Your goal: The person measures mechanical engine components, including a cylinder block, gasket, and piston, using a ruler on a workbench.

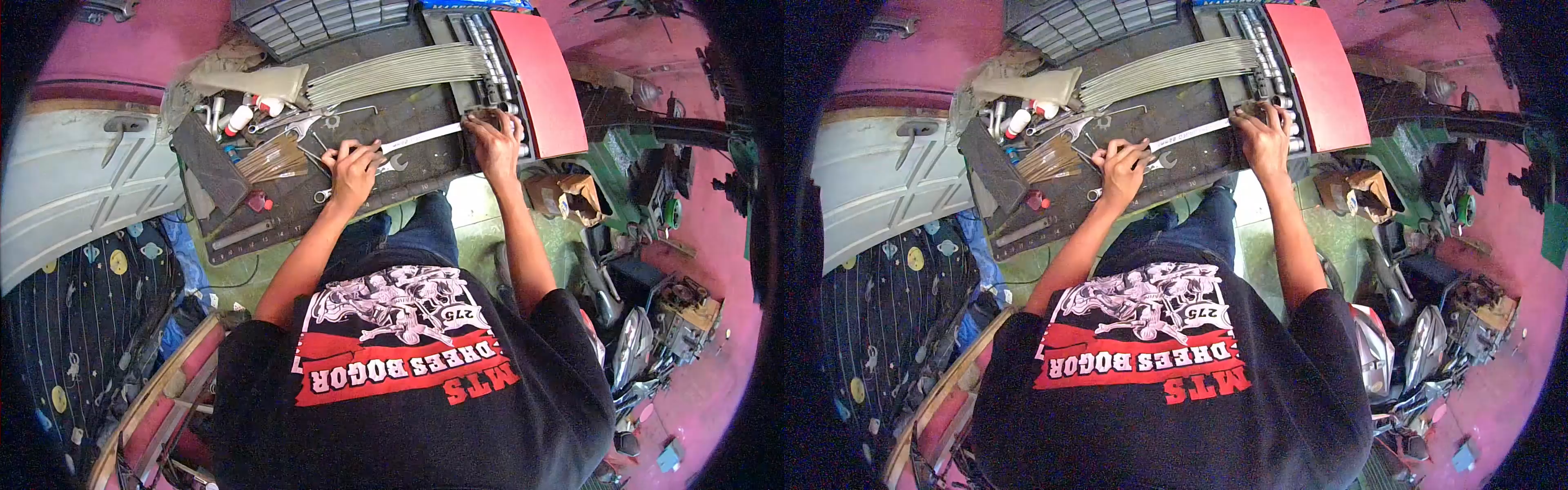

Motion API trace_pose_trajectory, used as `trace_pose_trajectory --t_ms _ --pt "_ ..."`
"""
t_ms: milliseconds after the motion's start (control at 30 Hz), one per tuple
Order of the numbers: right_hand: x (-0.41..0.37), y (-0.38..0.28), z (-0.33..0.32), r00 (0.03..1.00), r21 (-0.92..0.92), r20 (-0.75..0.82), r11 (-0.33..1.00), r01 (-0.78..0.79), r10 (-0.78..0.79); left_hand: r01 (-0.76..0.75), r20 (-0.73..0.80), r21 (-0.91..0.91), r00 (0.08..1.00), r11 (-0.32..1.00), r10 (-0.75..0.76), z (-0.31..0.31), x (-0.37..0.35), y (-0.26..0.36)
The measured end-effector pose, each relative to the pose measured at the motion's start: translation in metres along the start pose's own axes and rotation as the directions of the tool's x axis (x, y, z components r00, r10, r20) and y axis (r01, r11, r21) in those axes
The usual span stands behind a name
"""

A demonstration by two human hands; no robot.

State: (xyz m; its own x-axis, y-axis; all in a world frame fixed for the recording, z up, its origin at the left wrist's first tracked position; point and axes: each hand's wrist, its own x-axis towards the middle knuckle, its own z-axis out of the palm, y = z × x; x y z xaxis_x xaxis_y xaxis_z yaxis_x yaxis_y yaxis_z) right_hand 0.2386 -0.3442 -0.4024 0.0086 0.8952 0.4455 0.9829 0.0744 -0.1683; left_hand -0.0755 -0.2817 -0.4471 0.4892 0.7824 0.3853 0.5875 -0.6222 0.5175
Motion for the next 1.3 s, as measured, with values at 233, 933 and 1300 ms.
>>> trace_pose_trajectory --t_ms 233,933,1300 --pt "0.004 -0.017 0.01 1.0 0.005 -0.008 1.0 0.005 -0.005 -0.013 -0.001 -0.034 1.0 0.999 0.013 -0.002 0.0 -0.001" --pt "0.002 -0.109 0.055 0.982 0.194 0.068 0.967 0.163 -0.179 -0.013 -0.034 -0.015 0.999 1.0 0.012 0.001 -0.001 -0.001" --pt "-0.004 -0.024 0.012 0.997 -0.021 -0.071 1.0 -0.021 0.019 -0.01 -0.007 -0.047 1.0 0.999 0.009 0.004 -0.003 -0.005"
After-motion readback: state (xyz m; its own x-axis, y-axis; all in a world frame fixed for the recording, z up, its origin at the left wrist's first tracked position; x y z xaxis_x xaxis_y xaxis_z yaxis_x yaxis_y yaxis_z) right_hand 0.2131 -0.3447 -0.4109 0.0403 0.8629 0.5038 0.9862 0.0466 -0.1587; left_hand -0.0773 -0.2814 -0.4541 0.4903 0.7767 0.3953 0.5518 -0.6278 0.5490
